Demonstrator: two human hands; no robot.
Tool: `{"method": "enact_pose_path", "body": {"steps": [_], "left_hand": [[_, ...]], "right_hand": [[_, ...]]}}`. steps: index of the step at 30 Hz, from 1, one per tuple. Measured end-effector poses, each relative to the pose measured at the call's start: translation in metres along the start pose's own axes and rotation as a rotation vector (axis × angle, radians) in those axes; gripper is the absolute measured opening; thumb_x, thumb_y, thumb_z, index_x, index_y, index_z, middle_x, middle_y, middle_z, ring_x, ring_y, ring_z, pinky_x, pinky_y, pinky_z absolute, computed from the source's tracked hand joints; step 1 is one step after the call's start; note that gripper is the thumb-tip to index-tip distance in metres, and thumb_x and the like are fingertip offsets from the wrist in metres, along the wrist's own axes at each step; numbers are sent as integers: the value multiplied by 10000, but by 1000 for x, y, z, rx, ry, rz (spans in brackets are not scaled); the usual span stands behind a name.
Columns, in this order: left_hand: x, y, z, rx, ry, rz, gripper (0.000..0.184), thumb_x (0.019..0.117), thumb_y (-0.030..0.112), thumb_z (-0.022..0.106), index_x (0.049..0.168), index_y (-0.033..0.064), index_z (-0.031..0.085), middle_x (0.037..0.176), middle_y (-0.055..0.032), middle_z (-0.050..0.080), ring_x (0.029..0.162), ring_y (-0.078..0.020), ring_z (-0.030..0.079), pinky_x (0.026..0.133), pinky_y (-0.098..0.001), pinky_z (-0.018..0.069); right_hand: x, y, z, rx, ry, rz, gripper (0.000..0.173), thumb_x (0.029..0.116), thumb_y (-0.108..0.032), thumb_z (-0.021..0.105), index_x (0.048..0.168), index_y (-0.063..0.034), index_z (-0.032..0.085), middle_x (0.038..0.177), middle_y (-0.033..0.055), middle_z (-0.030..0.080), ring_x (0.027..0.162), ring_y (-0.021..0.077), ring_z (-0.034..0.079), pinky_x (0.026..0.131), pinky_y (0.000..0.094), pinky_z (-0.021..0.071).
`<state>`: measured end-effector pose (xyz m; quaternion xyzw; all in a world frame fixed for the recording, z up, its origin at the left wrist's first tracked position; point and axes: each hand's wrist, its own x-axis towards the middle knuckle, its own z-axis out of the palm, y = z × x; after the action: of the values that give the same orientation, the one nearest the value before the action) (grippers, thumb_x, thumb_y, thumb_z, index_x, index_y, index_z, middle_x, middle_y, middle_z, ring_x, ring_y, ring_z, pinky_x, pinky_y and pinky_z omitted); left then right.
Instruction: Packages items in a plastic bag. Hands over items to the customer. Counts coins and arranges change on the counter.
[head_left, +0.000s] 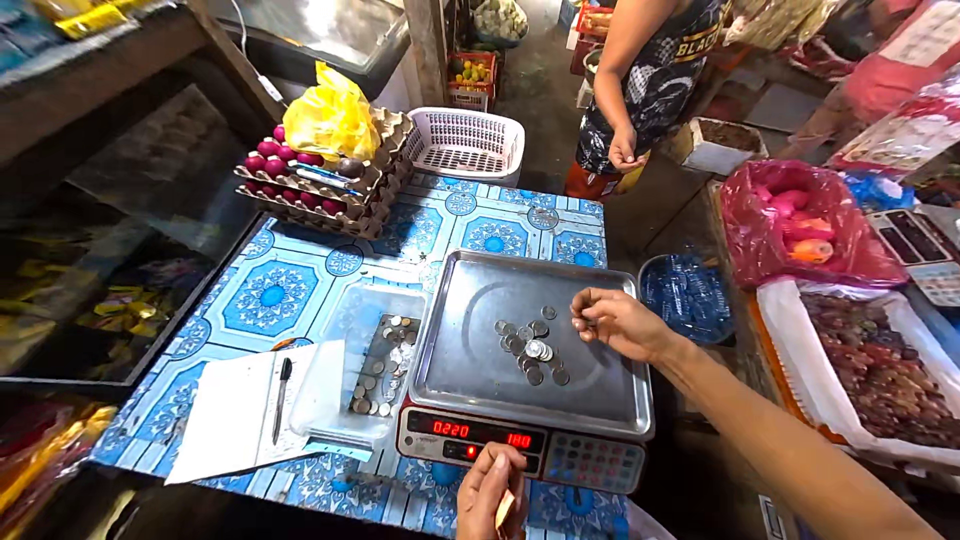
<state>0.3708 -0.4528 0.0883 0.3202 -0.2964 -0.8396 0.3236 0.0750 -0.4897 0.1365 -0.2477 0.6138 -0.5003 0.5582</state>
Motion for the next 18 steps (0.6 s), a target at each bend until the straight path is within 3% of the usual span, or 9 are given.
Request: {"method": "enact_pose_path", "body": {"steps": [2, 4, 5, 7, 10, 12, 14, 16, 18], "left_hand": [[1, 0, 0, -4, 10, -5, 311, 1035, 214, 427, 916, 148, 707, 595, 89, 543, 460, 30, 457, 446, -132, 398], [2, 0, 0, -4, 10, -6, 304, 1030, 206, 432, 912, 149, 707, 601, 90, 549, 467, 29, 462, 454, -134, 401], [2, 1, 0, -5, 5, -5, 299, 1029, 207, 438, 913, 149, 707, 603, 90, 546, 470, 28, 459, 458, -135, 399], [3, 1, 1, -12, -1, -6, 294, 1024, 202, 438, 913, 141, 704, 591, 91, 531, 462, 28, 450, 455, -138, 393], [3, 1, 2, -48, -13, -25, 281, 1024, 227, 463, 909, 149, 707, 572, 98, 516, 451, 30, 448, 445, -136, 391], [3, 1, 1, -65, -29, -25, 279, 1029, 242, 473, 911, 155, 710, 576, 96, 522, 459, 30, 452, 453, -135, 392], [3, 1, 0, -79, -29, -16, 274, 1029, 241, 481, 919, 151, 716, 582, 92, 527, 467, 30, 455, 460, -137, 394], [3, 1, -2, -88, -16, -13, 275, 1023, 233, 480, 912, 149, 718, 575, 92, 525, 459, 31, 451, 452, -136, 391], [5, 1, -3, -87, -13, -13, 285, 1027, 227, 468, 910, 148, 716, 576, 95, 520, 457, 32, 444, 449, -133, 384]], "right_hand": [[16, -2, 0, -394, -4, -128, 108, 975, -37, 571, 1052, -18, 644, 831, -8, 591, 659, 40, 524, 626, 209, 464], [31, -1, -2, -820, -43, -236, 296, 929, -141, 722, 1187, -1, 684, 946, 107, 633, 812, 179, 570, 787, 369, 498], [35, -1, 0, -971, -73, -269, 354, 923, -185, 740, 1220, 0, 685, 990, 160, 643, 875, 257, 592, 846, 447, 497], [37, -2, 3, -1126, -126, -306, 318, 945, -193, 715, 1173, 26, 681, 1020, 205, 636, 928, 327, 610, 883, 505, 490], [36, -1, 1, -959, -121, -299, 239, 953, -160, 699, 1040, 59, 655, 967, 163, 612, 867, 246, 589, 825, 416, 489], [29, -3, 5, -463, -38, -186, 60, 987, -49, 572, 962, 6, 569, 805, 18, 557, 665, 70, 523, 626, 228, 450], [24, -10, 9, -17, -8, -18, 121, 1037, -38, 402, 985, -84, 501, 785, -11, 588, 616, 60, 570, 560, 206, 493], [23, -12, 10, -40, -40, 26, 157, 1014, -27, 381, 1022, -68, 532, 835, 0, 601, 646, 77, 596, 595, 229, 533], [26, -10, 17, -456, -20, -46, 76, 979, -68, 586, 1024, -16, 619, 760, -2, 559, 609, 60, 512, 579, 227, 453]]}}
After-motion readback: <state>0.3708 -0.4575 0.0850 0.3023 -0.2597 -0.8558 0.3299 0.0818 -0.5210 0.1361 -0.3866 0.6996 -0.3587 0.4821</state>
